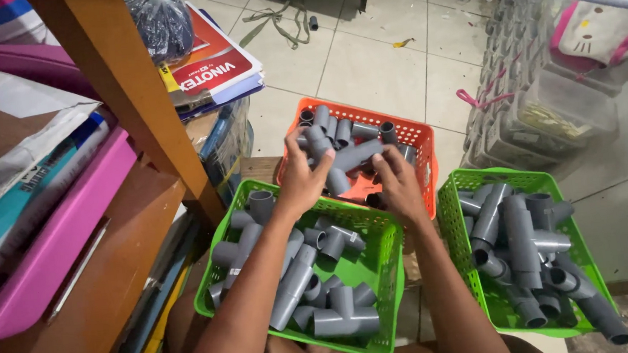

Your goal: Sorting PVC pipe fittings into different baskets

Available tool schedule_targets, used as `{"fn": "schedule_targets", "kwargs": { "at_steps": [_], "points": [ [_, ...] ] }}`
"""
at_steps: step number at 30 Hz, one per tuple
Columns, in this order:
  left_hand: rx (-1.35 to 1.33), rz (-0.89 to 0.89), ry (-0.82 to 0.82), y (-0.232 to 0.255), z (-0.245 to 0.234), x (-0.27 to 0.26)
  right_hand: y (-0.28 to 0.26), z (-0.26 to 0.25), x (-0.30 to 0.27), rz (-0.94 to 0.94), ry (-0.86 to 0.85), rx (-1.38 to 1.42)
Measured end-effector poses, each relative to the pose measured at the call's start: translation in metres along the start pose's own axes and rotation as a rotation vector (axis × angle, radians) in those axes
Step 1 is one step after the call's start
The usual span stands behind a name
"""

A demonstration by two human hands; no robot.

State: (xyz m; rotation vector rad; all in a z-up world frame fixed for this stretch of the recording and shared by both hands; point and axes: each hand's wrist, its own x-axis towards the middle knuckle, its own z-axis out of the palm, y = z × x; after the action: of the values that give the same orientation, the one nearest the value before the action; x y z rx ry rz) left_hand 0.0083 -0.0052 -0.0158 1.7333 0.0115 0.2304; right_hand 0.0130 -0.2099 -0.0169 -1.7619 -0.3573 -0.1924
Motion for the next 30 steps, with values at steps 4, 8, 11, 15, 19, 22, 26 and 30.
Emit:
{"fn": "schedule_targets", "kwargs": {
  "at_steps": [4,8,11,15,19,22,26,30],
  "points": [
    [-0.016,0.008,-0.016,0.010,-0.001,-0.005,0.017,-0.002,0.003,0.131,-0.072,-0.007],
    [-0.087,-0.030,0.012,0.003,-0.005,0.001,-0.030,0.008,-0.004,0.240,-0.002,0.346],
    [0.000,-0.161,0.049,0.001,-0.002,0.006,-0.028,0.005,-0.003,0.202,0.152,0.154],
    [-0.536,-0.210,0.080,-0.006,0.001,0.010,0.029,0.004,0.012,0.290,-0.009,-0.505],
    [-0.643,-0.187,0.060,-0.007,-0.001,0.010,0.063,0.005,0.022,0.388,-0.178,-0.862],
    [-0.648,-0.184,0.053,-0.005,-0.002,0.010,0.113,0.000,0.030,0.390,-0.159,-0.907],
    [-0.628,-0.162,0.040,0.002,-0.004,0.006,0.036,0.012,0.018,0.366,-0.159,-0.812],
    [-0.639,-0.162,0.045,0.000,-0.002,0.007,0.056,0.011,0.024,0.313,-0.188,-0.812]
  ]
}}
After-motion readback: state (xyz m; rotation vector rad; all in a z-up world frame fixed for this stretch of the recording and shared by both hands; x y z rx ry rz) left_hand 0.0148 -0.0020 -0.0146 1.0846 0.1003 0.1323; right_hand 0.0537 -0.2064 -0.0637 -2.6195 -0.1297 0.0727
